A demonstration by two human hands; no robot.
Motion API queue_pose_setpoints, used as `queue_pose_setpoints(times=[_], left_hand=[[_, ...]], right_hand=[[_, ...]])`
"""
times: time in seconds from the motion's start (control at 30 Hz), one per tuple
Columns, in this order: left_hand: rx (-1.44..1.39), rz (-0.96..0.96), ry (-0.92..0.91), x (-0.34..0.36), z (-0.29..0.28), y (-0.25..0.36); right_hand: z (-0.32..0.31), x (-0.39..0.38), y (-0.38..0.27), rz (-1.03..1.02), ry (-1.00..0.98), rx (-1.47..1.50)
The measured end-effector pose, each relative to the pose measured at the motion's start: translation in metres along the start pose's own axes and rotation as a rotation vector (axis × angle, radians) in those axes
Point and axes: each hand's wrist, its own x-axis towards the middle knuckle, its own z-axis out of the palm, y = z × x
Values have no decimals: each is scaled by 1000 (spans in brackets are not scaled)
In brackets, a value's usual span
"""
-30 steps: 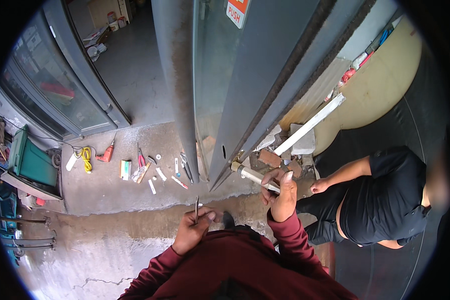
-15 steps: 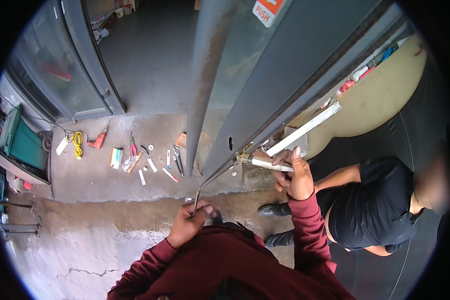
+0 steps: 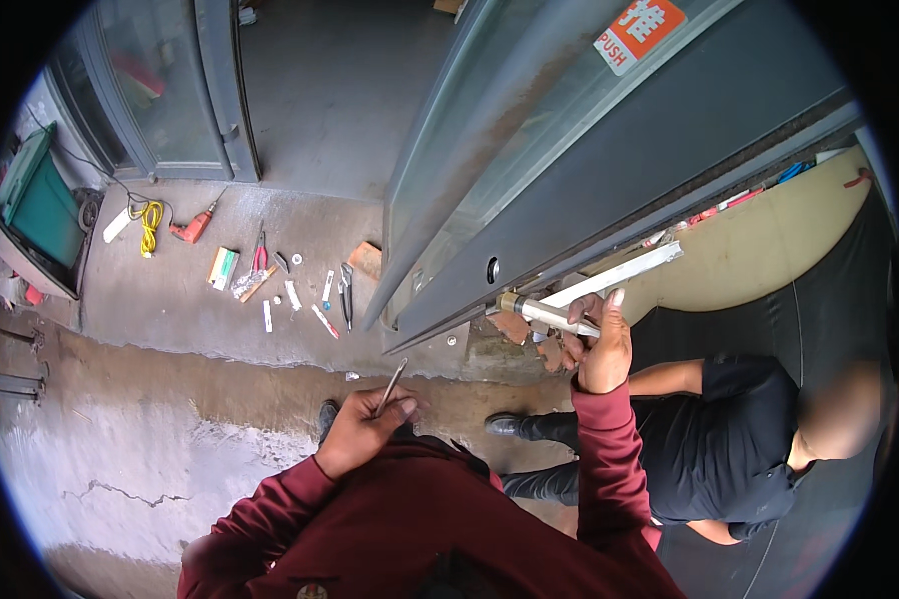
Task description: The person installs a door lock cylinder into a glass door frame using a screwdriver and sealant. They apply sealant to the cylinder, insert it into the lock housing, and tighten screws to secure it in place.
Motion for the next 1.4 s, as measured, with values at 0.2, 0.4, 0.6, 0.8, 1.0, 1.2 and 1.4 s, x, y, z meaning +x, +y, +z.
queue_pose_setpoints(times=[0.2,0.4,0.6,0.8,1.0,1.2,1.4], left_hand=[[-7,-49,27,-7,1,6],[3,-37,49,-10,4,5],[-13,-59,53,-14,8,6],[15,-20,75,-17,9,3],[35,2,70,-19,11,1],[-7,-64,77,-20,14,10],[37,-52,73,-19,13,13]], right_hand=[[3,2,0,-1,-4,-12],[7,1,-6,-25,-5,-50],[10,0,-10,-45,-40,-76],[10,0,-8,-81,-60,-48],[8,0,-9,-70,-76,-104],[9,0,-3,-61,2,-108],[6,0,-2,-58,-22,-129]])
